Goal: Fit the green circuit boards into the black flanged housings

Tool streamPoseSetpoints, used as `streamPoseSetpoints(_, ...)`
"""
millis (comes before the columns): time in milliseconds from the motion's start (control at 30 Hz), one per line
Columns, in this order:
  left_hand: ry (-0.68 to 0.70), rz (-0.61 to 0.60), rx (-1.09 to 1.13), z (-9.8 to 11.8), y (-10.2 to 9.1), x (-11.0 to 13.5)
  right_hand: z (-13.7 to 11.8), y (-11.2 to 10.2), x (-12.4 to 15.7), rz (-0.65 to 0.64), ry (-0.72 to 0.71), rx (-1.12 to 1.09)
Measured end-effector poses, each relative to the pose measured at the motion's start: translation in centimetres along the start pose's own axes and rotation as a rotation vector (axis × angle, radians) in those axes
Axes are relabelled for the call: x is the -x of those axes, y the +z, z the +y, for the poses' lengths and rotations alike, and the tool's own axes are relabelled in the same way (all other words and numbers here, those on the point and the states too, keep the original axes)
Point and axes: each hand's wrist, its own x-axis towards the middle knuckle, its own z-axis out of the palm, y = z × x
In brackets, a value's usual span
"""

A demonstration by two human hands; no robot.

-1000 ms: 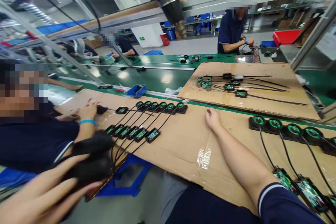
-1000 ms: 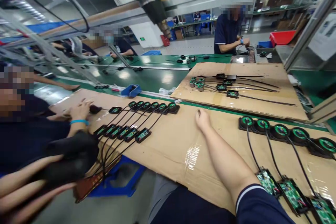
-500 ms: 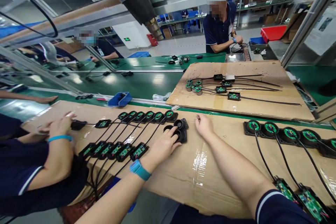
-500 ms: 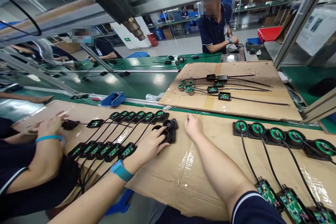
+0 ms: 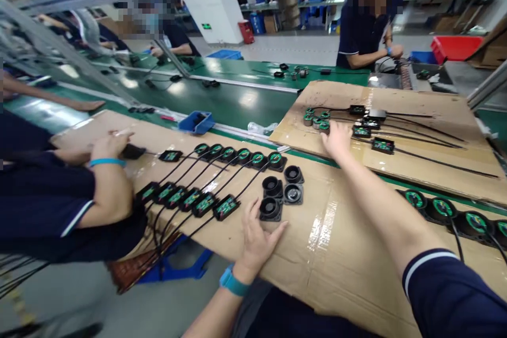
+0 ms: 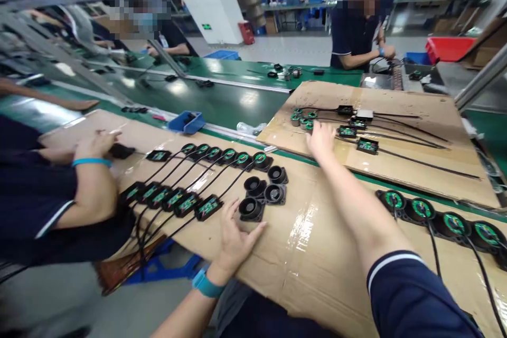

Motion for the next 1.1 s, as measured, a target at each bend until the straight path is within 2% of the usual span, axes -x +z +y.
streamPoseSetpoints(100, -0.218, 0.004, 0.075, -0.9, 0.7, 0.9, -0.1, 1.4, -3.2, -0.145, 0.030, 0.118)
streamPoseSetpoints(167, -0.321, -0.036, 0.128, -1.3, 1.1, 0.8, -0.5, 2.0, -4.0, -0.175, 0.054, 0.154)
streamPoseSetpoints(267, -0.378, -0.063, 0.168, -1.7, 1.5, 0.2, -1.0, 1.5, -3.5, -0.159, 0.069, 0.146)
streamPoseSetpoints(333, -0.357, -0.062, 0.165, -1.8, 1.3, -0.1, -1.4, 0.2, -2.2, -0.139, 0.053, 0.109)
streamPoseSetpoints(433, -0.304, -0.078, 0.168, -1.5, 0.7, 0.2, -2.2, -3.2, 1.6, -0.095, -0.007, -0.022)
streamPoseSetpoints(533, -0.242, -0.134, 0.217, 0.0, -0.1, 1.2, -3.5, -7.5, 7.6, -0.083, -0.065, -0.214)
streamPoseSetpoints(600, -0.155, -0.240, 0.291, 1.8, -0.2, 1.8, -4.4, -10.1, 12.2, -0.105, -0.075, -0.329)
streamPoseSetpoints(667, -0.060, -0.378, 0.391, 3.8, 0.2, 2.0, -5.0, -11.6, 16.6, -0.144, -0.055, -0.415)
streamPoseSetpoints(733, -0.010, -0.501, 0.491, 5.6, 1.3, 1.7, -5.2, -12.0, 20.4, -0.177, -0.011, -0.470)
streamPoseSetpoints(800, -0.033, -0.543, 0.560, 6.8, 2.7, 1.2, -5.0, -11.8, 23.2, -0.184, 0.038, -0.494)
streamPoseSetpoints(933, -0.173, -0.458, 0.577, 7.4, 4.9, 1.2, -3.9, -11.3, 26.3, -0.154, 0.104, -0.499)
streamPoseSetpoints(1100, -0.111, -0.399, 0.556, 7.1, 4.9, 2.0, -3.2, -11.7, 27.3, -0.038, 0.065, -0.489)
